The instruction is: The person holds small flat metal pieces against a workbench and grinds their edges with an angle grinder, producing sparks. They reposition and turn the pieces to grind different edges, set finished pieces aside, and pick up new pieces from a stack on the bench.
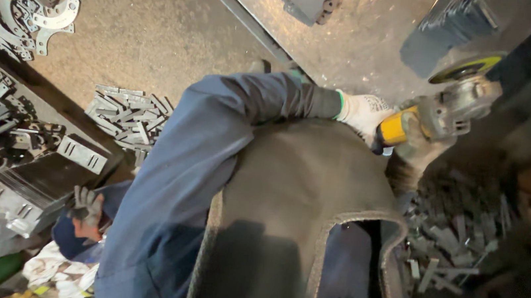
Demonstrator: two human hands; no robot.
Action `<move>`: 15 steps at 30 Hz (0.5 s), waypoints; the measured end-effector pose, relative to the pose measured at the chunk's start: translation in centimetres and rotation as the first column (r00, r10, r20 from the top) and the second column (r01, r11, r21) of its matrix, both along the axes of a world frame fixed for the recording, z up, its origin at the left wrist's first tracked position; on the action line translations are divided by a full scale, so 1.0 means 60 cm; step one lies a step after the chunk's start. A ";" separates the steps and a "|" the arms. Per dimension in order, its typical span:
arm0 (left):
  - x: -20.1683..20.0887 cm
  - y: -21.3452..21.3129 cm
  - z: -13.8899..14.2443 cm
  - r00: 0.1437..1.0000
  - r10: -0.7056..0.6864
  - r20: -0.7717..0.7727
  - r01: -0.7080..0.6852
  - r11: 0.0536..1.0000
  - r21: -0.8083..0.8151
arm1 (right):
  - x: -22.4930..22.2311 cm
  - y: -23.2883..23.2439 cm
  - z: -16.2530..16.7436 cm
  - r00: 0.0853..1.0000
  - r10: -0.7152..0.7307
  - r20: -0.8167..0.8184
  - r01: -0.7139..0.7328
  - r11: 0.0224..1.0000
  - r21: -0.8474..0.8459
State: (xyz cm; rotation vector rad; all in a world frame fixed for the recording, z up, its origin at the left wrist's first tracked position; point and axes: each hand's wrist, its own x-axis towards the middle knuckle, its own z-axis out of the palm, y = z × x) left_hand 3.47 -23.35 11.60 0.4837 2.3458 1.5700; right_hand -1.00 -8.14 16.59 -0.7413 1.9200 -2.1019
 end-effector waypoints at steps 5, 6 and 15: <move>-0.007 -0.083 -0.017 0.993 -0.066 0.094 0.053 0.990 0.132 | -0.005 -0.031 -0.017 0.996 -0.071 0.056 0.068 0.996 0.055; -0.001 -0.108 -0.021 0.987 -0.062 0.149 0.042 0.990 0.131 | -0.006 -0.035 -0.017 0.994 -0.089 0.063 0.084 0.994 0.070; 0.029 -0.408 -0.039 0.841 0.106 -0.530 -0.524 0.402 -0.751 | 0.004 -0.042 -0.026 0.958 -0.235 0.164 0.202 0.960 0.196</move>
